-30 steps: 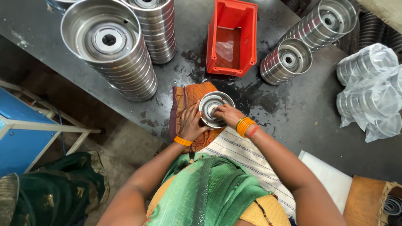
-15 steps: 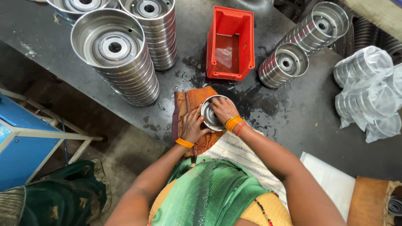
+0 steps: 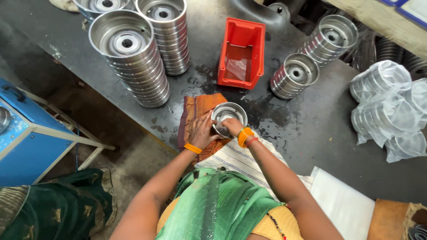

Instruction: The person repeatedly picks up small cylindrical metal parts from a stack, wipes each with a dark cloth, and places them into a red bin. The process is continuous and repetitive throughout the clip.

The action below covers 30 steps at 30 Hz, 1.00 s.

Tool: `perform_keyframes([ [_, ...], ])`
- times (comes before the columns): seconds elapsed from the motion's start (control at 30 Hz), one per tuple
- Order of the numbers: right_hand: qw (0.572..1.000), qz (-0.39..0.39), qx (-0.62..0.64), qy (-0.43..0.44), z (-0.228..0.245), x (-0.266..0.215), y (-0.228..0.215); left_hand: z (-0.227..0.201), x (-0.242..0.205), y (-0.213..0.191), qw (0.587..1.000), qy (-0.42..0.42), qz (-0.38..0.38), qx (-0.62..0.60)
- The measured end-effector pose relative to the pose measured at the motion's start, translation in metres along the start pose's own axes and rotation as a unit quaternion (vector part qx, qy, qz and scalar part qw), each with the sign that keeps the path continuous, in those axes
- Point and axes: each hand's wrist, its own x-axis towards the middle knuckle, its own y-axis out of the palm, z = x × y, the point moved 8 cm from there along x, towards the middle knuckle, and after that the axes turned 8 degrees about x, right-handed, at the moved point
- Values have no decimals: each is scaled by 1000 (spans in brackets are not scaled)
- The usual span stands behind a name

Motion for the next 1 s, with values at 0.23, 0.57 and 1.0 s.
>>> perform_keyframes([
  [0.23,662,-258,703,44,-65,-112,-56,-62,-4,36,948,222,98,207],
  [0.57,664,-296,685,52,-104,-184,-18,-156,155,-10,982,106,137,-69],
  [1.0,603,-245,759,2,-65,-197,-43,-232,318,130,940,319,55,108],
])
